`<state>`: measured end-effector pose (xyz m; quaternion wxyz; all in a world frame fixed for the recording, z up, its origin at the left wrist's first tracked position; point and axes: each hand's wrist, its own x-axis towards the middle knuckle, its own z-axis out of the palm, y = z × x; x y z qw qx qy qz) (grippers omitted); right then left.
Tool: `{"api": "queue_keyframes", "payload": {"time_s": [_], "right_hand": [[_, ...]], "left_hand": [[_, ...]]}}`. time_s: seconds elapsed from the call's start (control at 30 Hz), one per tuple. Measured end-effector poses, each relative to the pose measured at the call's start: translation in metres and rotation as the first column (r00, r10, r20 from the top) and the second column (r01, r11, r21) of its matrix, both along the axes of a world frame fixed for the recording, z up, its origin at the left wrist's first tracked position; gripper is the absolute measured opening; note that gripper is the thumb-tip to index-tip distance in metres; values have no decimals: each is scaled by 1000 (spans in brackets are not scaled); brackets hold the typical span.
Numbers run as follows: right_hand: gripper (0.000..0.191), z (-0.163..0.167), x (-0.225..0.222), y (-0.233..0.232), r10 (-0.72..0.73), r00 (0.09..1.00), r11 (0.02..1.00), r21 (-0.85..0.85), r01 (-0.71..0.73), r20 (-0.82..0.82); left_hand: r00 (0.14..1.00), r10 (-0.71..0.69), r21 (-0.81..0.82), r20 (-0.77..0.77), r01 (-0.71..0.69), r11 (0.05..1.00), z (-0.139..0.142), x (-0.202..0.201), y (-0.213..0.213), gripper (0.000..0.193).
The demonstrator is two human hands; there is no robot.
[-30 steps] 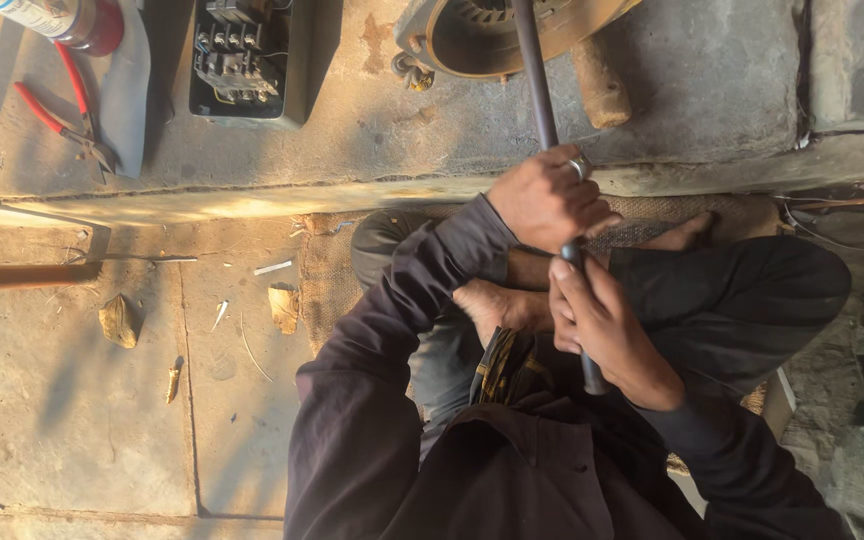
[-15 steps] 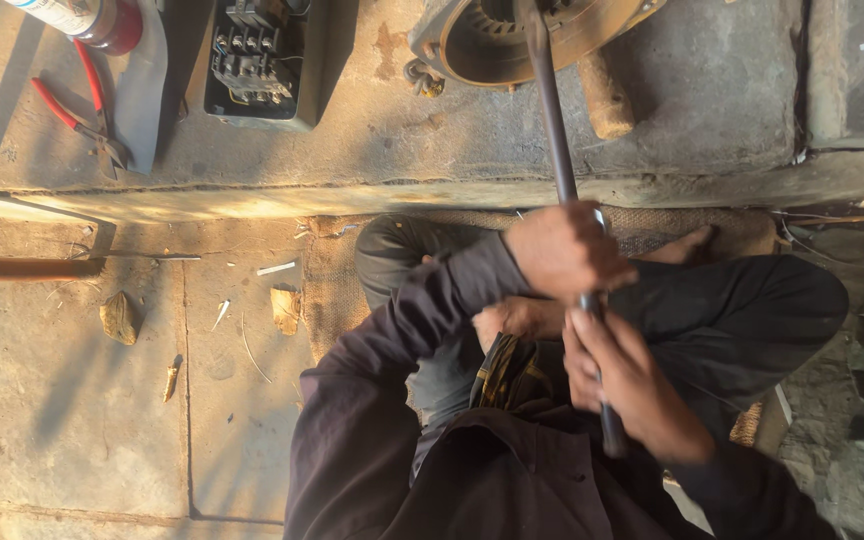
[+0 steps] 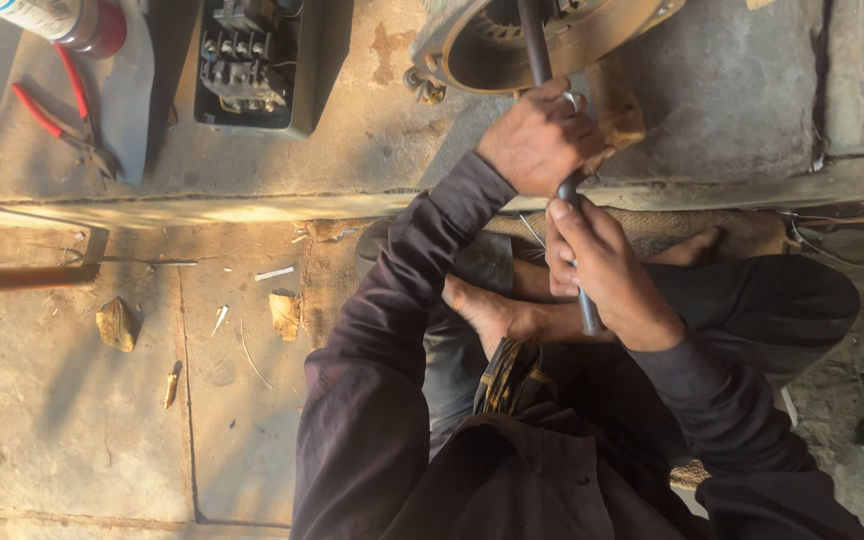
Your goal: The person sits cross-legged on the floor in front of a workbench holding an open electric motor housing. Using a long metal rod, he repeatedly pushes and pulls the rod inside the motor housing, working on the motor's interior.
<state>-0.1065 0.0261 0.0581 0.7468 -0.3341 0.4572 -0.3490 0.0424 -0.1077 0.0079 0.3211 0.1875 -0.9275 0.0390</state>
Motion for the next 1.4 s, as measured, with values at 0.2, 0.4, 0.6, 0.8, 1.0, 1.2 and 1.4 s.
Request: {"api": "queue_keyframes", "payload": {"time_s": [0.2,0.4,0.6,0.8,1.0,1.2,1.4], "right_hand": [[25,-22,15,-38,-35,999,998,-48,33,-39],[23,-36,-2,9,-49,998,996,76,53,-50],[27,-33,-31,96,-1,999,993,119,6,-42],[30,-6,-55,141,22,999,980,196,-15,-34],[28,15,-15,69,28,999,998,59,-29,23],[27,29,-15,47,26,1000,995,94,-25,-12],[25,25,-58,148,65,998,926,373,-65,12]], "left_hand": [[999,-7,-106,38,12,994,-6,11,-43,21],[995,-70,-111,68,77,991,-7,-2,1,14],[994,-90,-31,66,92,995,-1,-30,95,15],[992,-115,33,41,114,993,16,-44,139,19],[993,-102,-64,52,105,992,14,-22,70,16],[997,-70,-53,-19,69,996,12,-16,40,18],[986,-165,-15,-2,165,986,17,-52,153,23]]}}
